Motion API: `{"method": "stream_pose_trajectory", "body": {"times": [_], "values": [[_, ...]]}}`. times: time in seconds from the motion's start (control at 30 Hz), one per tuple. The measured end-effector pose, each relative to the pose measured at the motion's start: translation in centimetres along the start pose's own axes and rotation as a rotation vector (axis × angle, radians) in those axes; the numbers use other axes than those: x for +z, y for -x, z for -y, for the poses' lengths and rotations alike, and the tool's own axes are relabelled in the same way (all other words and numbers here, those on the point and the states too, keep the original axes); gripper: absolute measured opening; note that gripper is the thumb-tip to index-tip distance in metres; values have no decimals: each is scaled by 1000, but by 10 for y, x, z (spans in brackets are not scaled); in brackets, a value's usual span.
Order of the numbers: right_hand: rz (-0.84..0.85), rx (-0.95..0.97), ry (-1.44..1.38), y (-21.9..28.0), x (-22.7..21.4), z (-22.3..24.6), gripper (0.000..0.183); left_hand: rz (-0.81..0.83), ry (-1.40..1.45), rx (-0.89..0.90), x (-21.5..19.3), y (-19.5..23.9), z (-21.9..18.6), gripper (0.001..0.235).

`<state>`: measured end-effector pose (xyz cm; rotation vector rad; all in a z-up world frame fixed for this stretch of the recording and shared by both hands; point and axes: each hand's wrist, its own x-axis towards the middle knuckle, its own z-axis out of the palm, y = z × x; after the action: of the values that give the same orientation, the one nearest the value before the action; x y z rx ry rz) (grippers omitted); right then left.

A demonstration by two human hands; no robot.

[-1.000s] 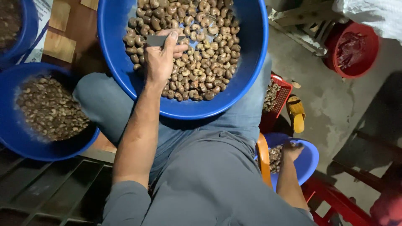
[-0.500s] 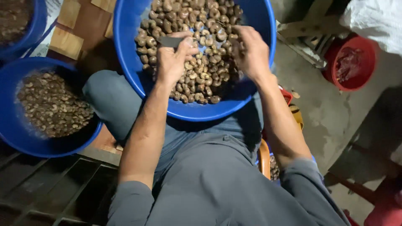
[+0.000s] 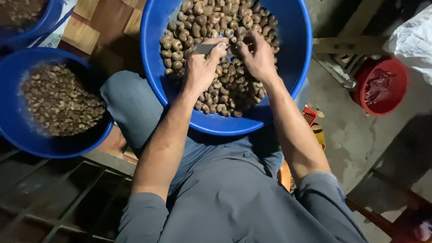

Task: Cleaning individual nuts using a small hand tool

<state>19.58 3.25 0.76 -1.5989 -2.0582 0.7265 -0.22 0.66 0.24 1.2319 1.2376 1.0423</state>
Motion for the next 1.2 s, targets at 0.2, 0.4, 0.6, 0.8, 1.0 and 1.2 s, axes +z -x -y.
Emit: {"method": "stream_pose_trajectory", "body": {"times": [0.2,0.4,0.6,0.8,1.0,1.2], "values": [[97,272,-1002,18,-1,33,30,47,207,242,5,-2,-6,23],[59,138,-1088,28,10,26,51,14,123,294,5,-3,-5,20],[-27,60,-826,30,-6,47,44,122,140,317,2,-2,-6,21],[-52,35,-852,29,-8,51,39,164,208,329,-1,-2,-13,21],[63,135,-1253,29,1,33,42,133,342,396,0,-5,-3,19],[88,271,-1471,30,5,21,54,146,276,353,-1,2,-21,21]]}}
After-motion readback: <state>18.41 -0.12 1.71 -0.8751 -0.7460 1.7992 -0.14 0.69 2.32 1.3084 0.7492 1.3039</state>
